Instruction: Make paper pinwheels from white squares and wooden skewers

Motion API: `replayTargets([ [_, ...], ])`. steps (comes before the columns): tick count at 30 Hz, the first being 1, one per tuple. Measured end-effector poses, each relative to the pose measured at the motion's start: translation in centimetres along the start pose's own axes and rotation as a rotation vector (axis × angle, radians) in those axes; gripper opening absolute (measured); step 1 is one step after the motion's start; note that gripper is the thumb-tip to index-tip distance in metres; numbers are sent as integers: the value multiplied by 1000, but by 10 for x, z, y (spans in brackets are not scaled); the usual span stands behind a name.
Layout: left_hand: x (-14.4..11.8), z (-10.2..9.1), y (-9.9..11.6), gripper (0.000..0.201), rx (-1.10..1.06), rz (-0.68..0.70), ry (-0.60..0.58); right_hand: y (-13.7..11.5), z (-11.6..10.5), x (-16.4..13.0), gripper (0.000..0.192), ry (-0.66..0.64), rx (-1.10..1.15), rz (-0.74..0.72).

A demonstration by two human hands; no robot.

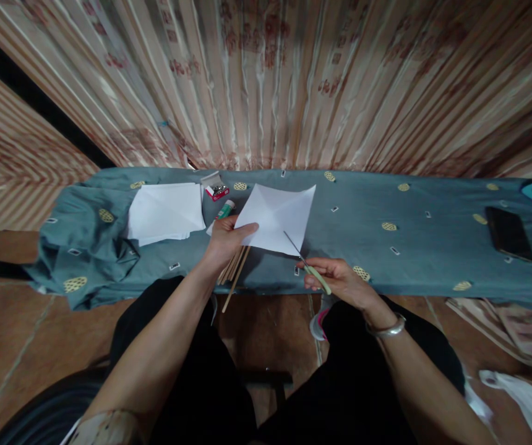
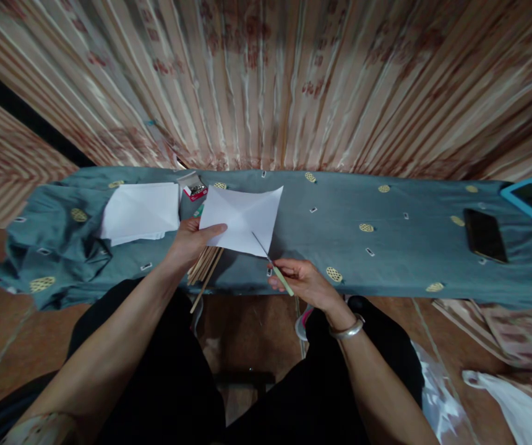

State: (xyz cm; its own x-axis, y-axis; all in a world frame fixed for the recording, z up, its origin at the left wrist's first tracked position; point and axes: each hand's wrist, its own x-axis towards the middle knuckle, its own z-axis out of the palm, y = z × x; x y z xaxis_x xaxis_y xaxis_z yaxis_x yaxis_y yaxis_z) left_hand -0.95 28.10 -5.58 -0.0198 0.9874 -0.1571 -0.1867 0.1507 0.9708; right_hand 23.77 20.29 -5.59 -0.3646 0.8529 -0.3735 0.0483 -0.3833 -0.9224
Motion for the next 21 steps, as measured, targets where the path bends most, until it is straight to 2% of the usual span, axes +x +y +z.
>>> replayTargets([
  [4,-3,2,1,28,-11,-37,-29,-1,2,1,49,5,-35,-42],
  [12,-5,4,5,30,-30,-63,-19,-1,4,2,50,22,9,42],
  [21,-6,6,5,27,7,-54,-36,0,5,5,48,31,-17,10],
])
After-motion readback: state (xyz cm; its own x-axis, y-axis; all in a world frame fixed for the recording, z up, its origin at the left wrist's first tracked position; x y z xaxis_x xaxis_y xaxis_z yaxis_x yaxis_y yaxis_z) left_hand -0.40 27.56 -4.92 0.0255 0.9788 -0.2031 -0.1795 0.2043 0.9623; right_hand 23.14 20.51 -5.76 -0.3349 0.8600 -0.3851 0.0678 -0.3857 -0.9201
